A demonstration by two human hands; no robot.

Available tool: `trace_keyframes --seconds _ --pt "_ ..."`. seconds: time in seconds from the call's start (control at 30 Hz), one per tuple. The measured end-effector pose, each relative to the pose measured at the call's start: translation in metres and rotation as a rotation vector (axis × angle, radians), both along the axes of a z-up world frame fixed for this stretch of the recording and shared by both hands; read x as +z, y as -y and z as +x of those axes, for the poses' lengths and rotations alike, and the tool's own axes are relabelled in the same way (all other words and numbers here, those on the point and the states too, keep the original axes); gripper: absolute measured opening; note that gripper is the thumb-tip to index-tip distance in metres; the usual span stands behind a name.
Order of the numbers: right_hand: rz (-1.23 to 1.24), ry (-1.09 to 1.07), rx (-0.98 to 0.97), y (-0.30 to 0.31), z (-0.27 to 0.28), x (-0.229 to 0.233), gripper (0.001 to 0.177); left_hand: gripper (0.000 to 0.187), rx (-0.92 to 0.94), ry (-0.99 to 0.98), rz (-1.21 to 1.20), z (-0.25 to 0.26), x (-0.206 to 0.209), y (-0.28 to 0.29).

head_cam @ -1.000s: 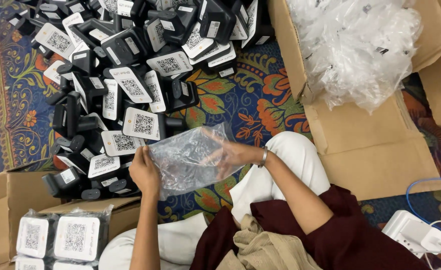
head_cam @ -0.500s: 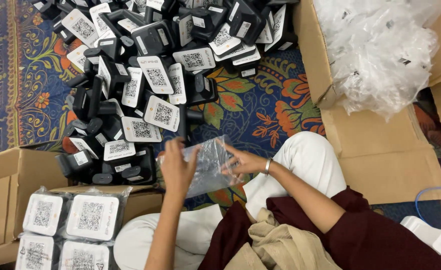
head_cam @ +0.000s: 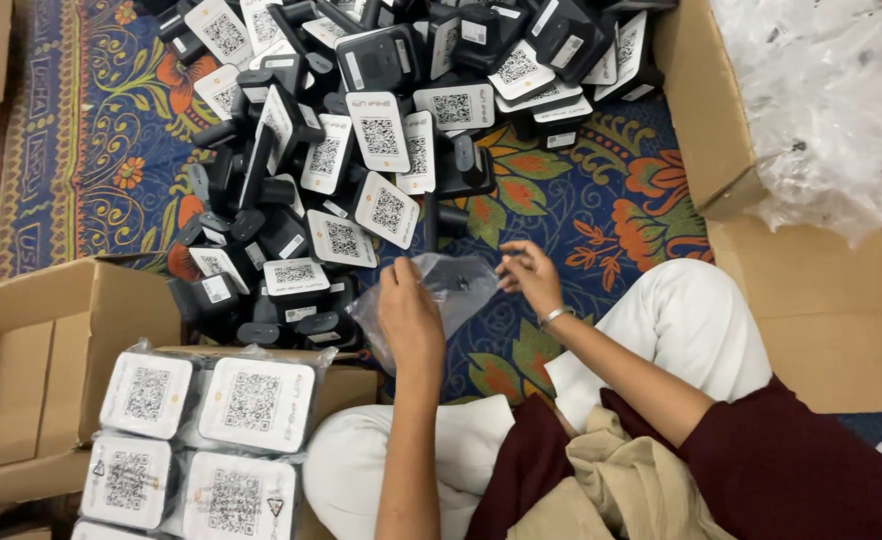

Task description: The person packs small electronic QR-code scanners into plastic bags and places them into cardboard boxes.

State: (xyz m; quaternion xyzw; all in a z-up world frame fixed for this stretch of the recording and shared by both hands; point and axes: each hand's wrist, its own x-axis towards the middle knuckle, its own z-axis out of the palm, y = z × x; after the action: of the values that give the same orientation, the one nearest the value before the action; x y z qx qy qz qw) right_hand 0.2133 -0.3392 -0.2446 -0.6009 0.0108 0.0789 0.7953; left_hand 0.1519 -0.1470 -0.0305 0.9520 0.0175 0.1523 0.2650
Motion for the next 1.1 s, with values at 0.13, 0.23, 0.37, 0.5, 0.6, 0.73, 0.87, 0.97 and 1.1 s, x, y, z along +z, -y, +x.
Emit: trace_keyframes --seconds 0.13,0.23,0.37,0.5,0.6,0.73,0.87,0.97,1.1 --pt "-0.411 0.145 -0.032 -0.059 0.013 0.074 0.054 0.014 0.104 0.223 -0.046 -0.002 0.03 -0.02" --pt "-0.887 0.324 0.13 -0.092 0.024 0.095 0.07 0.013 0.146 0.289 -0.08 -0.001 0.034 -0.025" --pt "-1.189 0.273 0.178 -0.111 0.039 0.069 0.062 0.015 0.105 0.258 -0.052 -0.001 0.022 -0.03" --pt "-1.1 0.446 0.073 -0.073 0.027 0.027 0.052 0.026 0.024 0.339 0.029 0.0 0.016 -0.027" --pt "-0.947 0.638 -0.032 -0.029 0.006 0.031 0.052 0.021 0.031 0.371 -0.014 -0.001 0.023 -0.016" --pt "-0.872 0.272 0.111 0.03 -0.029 0.082 0.048 0.015 0.056 0.342 0.005 -0.002 0.022 0.003" --pt "-0.263 0.075 -0.211 0.087 -0.04 0.059 0.071 0.029 0.04 0.283 0.076 -0.007 0.014 0.024" --pt "-0.096 -0.06 -0.332 0.131 -0.031 0.005 0.043 0.039 -0.023 0.246 0.153 -0.005 -0.01 0.03" --pt "0.146 -0.062 -0.324 0.128 -0.033 0.006 0.037 0.055 -0.164 0.144 0.192 -0.005 -0.035 0.033"
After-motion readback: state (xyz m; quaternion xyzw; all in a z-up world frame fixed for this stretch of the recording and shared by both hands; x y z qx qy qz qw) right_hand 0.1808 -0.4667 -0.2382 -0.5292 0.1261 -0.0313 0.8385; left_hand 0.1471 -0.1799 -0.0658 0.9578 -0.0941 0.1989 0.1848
